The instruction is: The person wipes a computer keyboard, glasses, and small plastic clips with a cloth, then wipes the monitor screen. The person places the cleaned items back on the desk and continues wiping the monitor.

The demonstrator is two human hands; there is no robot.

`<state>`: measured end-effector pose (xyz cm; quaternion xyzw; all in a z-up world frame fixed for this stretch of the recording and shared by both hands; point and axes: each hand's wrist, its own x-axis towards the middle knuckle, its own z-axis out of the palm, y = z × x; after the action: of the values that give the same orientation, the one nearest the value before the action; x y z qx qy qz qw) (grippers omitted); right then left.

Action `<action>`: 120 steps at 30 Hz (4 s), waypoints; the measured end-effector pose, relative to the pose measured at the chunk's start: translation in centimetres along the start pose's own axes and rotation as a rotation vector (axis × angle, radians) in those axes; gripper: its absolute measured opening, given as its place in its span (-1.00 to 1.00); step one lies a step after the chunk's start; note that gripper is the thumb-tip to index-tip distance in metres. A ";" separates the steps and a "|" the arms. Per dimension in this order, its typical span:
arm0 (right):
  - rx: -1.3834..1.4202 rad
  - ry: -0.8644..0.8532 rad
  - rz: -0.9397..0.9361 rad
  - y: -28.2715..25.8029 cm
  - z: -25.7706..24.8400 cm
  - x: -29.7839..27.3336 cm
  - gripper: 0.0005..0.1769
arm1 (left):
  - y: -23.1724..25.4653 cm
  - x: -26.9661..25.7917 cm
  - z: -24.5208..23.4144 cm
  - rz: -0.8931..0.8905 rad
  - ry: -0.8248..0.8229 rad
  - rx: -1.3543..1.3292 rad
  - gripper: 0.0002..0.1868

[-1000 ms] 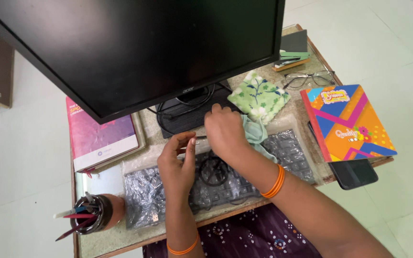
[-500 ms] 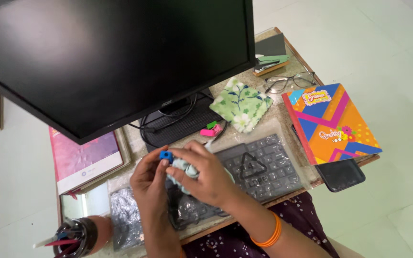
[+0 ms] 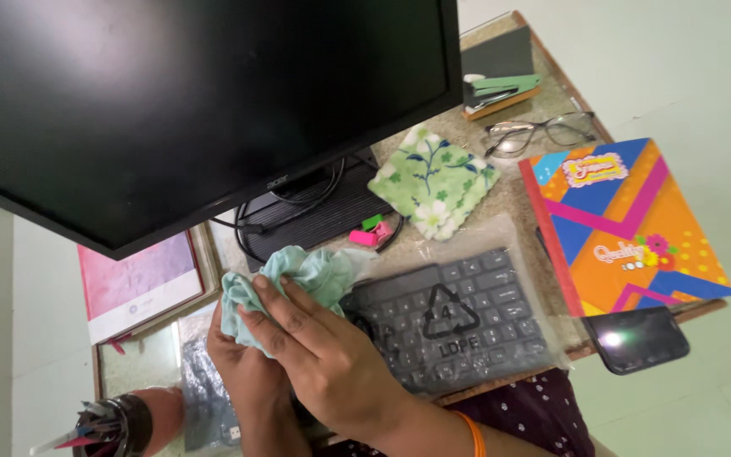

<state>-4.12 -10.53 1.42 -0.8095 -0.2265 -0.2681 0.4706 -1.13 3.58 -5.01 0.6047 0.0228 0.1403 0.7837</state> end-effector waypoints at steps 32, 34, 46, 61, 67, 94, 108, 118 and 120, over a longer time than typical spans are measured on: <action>0.292 -0.046 0.160 2.9 -1.6 -0.6 -0.34 | -0.9 -0.1 -1.8 0.054 -0.143 -0.028 -0.81; 0.234 -0.036 0.118 3.0 -1.8 -1.2 -0.29 | -0.8 -0.1 -1.8 0.042 -0.201 -0.064 -0.83; 0.303 0.042 0.032 2.5 -2.1 -0.2 -0.52 | -0.1 0.2 -1.4 -0.072 -0.228 -0.114 -0.53; -0.340 -0.283 0.597 5.7 -6.1 0.8 -0.43 | 1.4 1.6 0.2 -0.282 -0.239 -0.074 -0.73; -0.372 -0.264 0.310 7.5 -4.7 0.6 -0.24 | 1.6 2.0 -0.3 -0.344 -0.298 -0.375 -0.68; 0.431 -0.369 0.305 3.4 -5.1 1.1 -0.35 | -0.3 1.0 -0.8 -0.205 -0.183 0.011 -0.65; 0.092 -0.195 0.067 2.1 -3.1 0.8 -0.25 | -0.3 0.0 0.1 0.046 -0.074 0.193 -0.68; 0.007 -0.196 0.017 3.5 -2.8 -0.9 -0.28 | 0.5 0.3 -0.6 0.032 -0.277 0.167 -0.76; 0.042 -0.194 0.024 3.4 -2.8 -1.2 -0.28 | 0.7 0.6 -0.4 0.040 -0.309 0.136 -0.79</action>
<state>-3.53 -14.74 -0.41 -0.8242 -0.2672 -0.1779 0.4666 -0.81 4.28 -4.33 0.6712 -0.1007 0.0596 0.7320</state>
